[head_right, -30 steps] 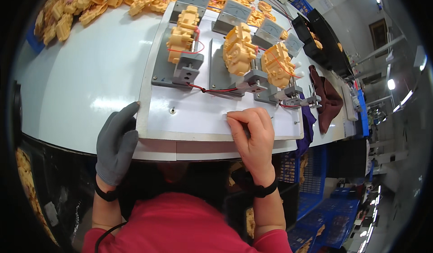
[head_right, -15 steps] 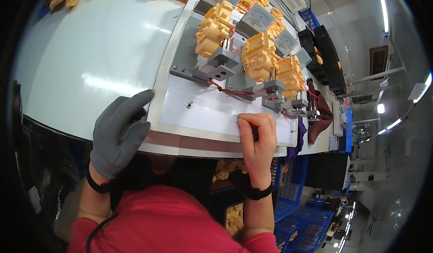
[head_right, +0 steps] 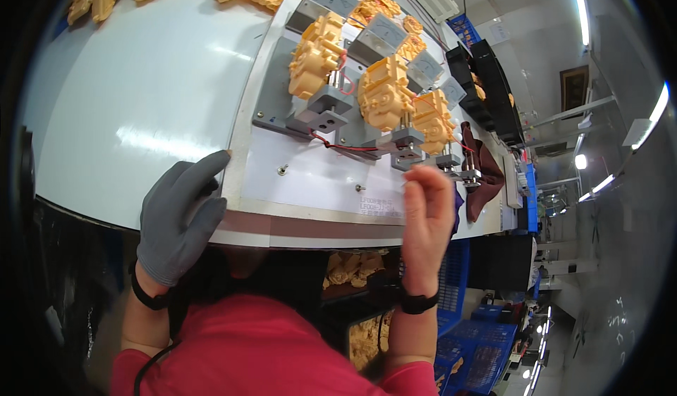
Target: The person picks beige plastic components from a blue bin and places them into a white testing fixture. They use a handheld device to scan or test each part, then remove the part and repeat the cycle with the next component.
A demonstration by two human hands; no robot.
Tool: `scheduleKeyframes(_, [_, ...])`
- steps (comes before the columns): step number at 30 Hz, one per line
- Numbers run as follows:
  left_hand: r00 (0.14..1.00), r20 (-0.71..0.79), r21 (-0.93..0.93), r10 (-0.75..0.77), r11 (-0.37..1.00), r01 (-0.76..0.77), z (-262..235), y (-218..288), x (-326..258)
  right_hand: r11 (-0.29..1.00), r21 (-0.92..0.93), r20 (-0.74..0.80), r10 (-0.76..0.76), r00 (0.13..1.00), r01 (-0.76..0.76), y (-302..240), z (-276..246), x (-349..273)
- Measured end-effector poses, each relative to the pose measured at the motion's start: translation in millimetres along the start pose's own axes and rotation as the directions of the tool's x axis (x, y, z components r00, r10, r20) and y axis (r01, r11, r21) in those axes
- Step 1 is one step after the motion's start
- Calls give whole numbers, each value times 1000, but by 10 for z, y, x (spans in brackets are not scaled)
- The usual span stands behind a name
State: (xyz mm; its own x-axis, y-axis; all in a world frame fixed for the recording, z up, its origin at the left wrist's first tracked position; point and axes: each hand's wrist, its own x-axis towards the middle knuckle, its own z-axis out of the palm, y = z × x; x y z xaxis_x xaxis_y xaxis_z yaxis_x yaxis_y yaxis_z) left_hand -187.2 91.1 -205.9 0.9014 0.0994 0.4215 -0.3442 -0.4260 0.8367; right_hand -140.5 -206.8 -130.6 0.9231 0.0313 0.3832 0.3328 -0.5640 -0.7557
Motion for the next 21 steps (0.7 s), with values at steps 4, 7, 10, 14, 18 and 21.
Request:
scheduleKeyframes(4, [1000,9,-17,-23,1000,23,10,11,4,994,86,-35,75,997,-72,-384,-158,384])
scheduleKeyframes(7, [1000,3,-20,-12,1000,12,9,8,-2,957,171,151,209,966,-234,-446,-144,624])
scheduleKeyframes(10, [1000,-2,-25,6,1000,-6,13,4,1,932,178,254,265,930,-314,-453,-125,763])
scheduleKeyframes(14, [1000,-13,-44,1,999,-2,6,11,-5,916,155,286,318,904,-371,-516,-48,858])
scheduleKeyframes(18, [1000,-22,-47,14,999,-15,0,10,2,903,142,292,353,889,-405,-498,-24,892])
scheduleKeyframes(21, [1000,-19,-29,24,999,-24,2,-5,-2,894,148,281,371,885,-422,-463,-22,891])
